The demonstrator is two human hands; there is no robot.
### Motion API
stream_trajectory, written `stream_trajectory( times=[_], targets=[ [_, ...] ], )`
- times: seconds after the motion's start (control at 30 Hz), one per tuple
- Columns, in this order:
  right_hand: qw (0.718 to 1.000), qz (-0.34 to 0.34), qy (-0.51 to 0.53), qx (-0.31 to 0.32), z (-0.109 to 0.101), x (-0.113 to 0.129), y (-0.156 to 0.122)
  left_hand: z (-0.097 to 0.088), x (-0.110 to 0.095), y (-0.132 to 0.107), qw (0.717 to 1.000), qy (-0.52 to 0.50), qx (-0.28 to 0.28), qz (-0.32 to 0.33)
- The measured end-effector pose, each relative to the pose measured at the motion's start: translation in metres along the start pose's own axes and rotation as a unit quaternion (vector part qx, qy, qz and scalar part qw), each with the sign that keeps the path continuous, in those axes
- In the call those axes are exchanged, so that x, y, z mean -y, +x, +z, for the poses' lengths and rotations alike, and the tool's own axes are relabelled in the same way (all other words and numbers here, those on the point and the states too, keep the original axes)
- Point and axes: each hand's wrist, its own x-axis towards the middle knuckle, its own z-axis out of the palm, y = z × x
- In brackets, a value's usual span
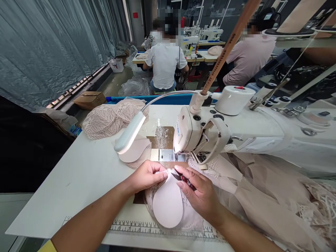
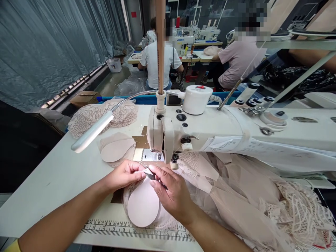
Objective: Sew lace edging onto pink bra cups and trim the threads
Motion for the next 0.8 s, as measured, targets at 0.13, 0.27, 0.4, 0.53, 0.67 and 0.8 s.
stream_trajectory(
  times=[0.13,0.27,0.4,0.53,0.67,0.8],
  targets=[
    [0.999,0.029,0.011,0.013,-0.0009,-0.0015,0.0009,-0.0010,-0.0009,-0.0003,1.000,-0.002,0.001,-0.010],
    [0.997,0.068,0.020,0.043,-0.0034,-0.0036,0.0019,-0.0015,-0.0035,-0.0022,1.000,-0.027,0.000,-0.007],
    [0.994,0.083,0.007,0.068,-0.0075,-0.0024,0.0023,-0.0019,-0.0048,-0.0029,0.998,-0.059,-0.008,-0.017],
    [0.990,0.103,-0.008,0.095,-0.0072,0.0015,0.0034,-0.0013,-0.0066,-0.0024,0.997,-0.074,-0.004,-0.005],
    [0.991,0.105,-0.007,0.080,-0.0033,0.0039,0.0045,0.0008,-0.0086,-0.0030,0.997,-0.072,0.008,-0.006],
    [0.993,0.097,0.009,0.068,-0.0010,0.0054,0.0053,0.0017,-0.0075,-0.0038,0.998,-0.061,0.026,-0.005]
  ],
)
